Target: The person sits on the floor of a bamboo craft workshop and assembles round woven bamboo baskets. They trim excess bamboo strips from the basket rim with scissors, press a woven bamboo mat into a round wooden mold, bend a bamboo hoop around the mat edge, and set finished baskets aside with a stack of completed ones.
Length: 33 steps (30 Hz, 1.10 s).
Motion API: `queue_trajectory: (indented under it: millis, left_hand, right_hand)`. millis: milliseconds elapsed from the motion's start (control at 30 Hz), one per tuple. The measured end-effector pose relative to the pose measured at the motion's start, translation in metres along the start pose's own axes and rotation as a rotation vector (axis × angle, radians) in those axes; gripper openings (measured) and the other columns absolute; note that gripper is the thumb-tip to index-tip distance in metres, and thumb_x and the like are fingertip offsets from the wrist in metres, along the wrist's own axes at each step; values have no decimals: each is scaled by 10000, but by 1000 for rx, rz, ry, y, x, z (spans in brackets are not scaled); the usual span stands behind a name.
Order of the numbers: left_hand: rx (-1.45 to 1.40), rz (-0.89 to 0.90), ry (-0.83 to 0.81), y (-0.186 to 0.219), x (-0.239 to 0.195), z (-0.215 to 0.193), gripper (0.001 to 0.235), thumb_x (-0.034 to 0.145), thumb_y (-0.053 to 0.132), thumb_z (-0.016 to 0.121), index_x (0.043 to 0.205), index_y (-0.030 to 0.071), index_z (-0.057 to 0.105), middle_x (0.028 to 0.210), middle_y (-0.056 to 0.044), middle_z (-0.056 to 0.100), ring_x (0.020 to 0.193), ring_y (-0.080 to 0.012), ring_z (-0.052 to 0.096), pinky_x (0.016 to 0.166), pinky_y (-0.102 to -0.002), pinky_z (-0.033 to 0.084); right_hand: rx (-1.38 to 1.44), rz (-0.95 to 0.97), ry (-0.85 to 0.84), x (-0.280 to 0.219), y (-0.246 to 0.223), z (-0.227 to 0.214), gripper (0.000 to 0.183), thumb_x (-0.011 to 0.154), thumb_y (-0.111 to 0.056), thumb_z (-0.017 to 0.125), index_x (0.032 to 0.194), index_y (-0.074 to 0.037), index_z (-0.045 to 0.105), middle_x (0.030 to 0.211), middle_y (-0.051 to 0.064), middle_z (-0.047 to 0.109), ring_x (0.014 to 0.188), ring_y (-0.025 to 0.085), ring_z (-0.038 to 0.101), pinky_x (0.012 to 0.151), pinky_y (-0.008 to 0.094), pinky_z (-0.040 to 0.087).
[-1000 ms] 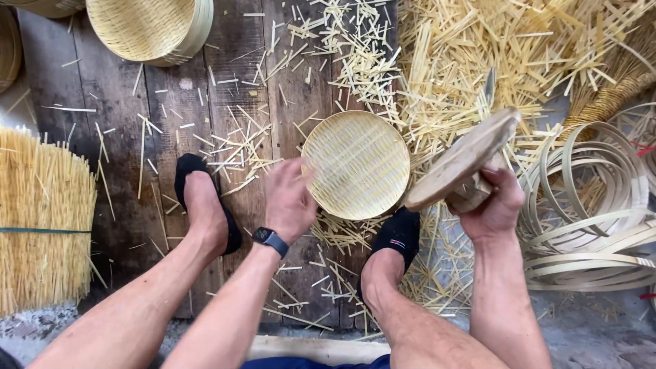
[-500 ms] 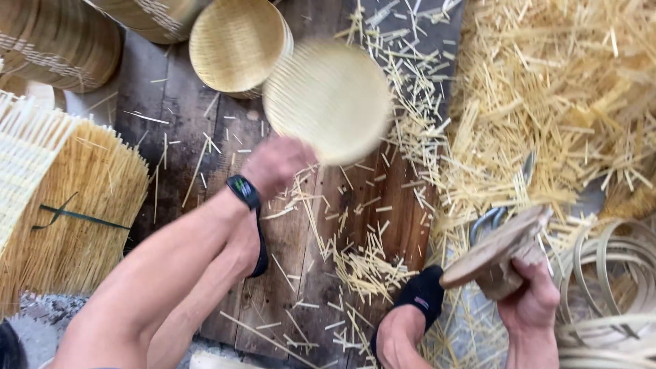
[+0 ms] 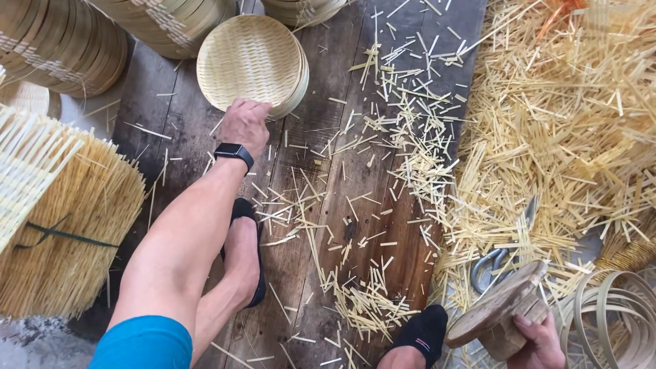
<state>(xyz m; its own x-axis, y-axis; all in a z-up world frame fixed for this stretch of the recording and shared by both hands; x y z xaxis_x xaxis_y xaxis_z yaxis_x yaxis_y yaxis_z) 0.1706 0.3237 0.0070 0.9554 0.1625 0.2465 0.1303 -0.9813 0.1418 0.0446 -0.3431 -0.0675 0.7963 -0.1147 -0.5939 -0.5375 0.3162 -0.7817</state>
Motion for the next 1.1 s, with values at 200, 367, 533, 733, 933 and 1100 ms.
queue_trajectory:
  millis: [200, 367, 533, 733, 933, 1100]
  left_hand:
    - [-17, 41, 50, -2, 3, 4, 290, 886, -37, 619, 1110, 83, 759, 1052, -102, 760, 1028, -287, 659, 956, -394, 516]
    - [-55, -46, 28, 10, 4, 7, 245, 954, 48, 638, 1174, 85, 739, 1079, -106, 758, 1025, -288, 659, 968, -406, 508]
    - [-64, -11, 188, 94, -42, -11, 493, 901, 321, 689, 1272, -3, 660, 1159, -208, 729, 1097, -332, 654, 966, -435, 504]
    - [-1301, -893, -854, 220, -168, 32, 517, 1030, 577, 567, 1231, 114, 678, 1286, -111, 683, 1211, -216, 631, 983, -459, 556]
    - [-1121, -814, -339, 164, -158, -36, 312, 902, 162, 700, 1208, 118, 737, 1229, -163, 748, 1124, -276, 682, 998, -376, 546]
    - [-806, -681, -285, 143, -86, -286, 484, 891, 215, 611, 1364, 115, 616, 1410, -120, 574, 1295, -241, 559, 1087, -390, 447]
  right_hand:
    - [27, -35, -75, 15, 9, 8, 716, 828, -51, 563, 1518, 22, 385, 1349, 174, 573, 1224, 325, 593, 1036, 517, 483]
    - [1, 35, -114, 14, 7, 37, 777, 765, -38, 567, 1510, 2, 352, 1283, 179, 562, 1164, 344, 600, 1013, 553, 491]
    - [-1, 100, -274, -19, -6, 91, 794, 789, -85, 583, 1549, -53, 354, 1285, 185, 555, 1172, 359, 588, 1014, 563, 483]
    - [447, 294, -546, -31, 4, 155, 607, 1011, -374, 470, 1478, 14, 453, 1401, 242, 569, 1259, 381, 551, 1012, 525, 459]
    - [-25, 189, -376, -5, 57, 151, 512, 1168, -362, 461, 1373, 93, 573, 1284, 203, 642, 962, 232, 562, 805, 386, 501]
    - [-75, 199, -297, -20, 72, 153, 321, 946, -227, 631, 1172, 0, 643, 1032, 76, 714, 839, 170, 681, 645, 322, 604]
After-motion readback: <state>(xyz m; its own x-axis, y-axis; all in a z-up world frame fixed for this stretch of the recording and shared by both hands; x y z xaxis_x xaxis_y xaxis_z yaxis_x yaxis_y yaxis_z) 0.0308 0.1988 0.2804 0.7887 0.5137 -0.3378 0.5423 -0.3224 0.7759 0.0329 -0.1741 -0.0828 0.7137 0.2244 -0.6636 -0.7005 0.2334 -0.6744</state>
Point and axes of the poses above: each hand's wrist, its own x-axis towards the middle knuckle, its own z-axis out of the palm, y = z × x, the point moved 3 cm from there along x, towards the middle knuckle
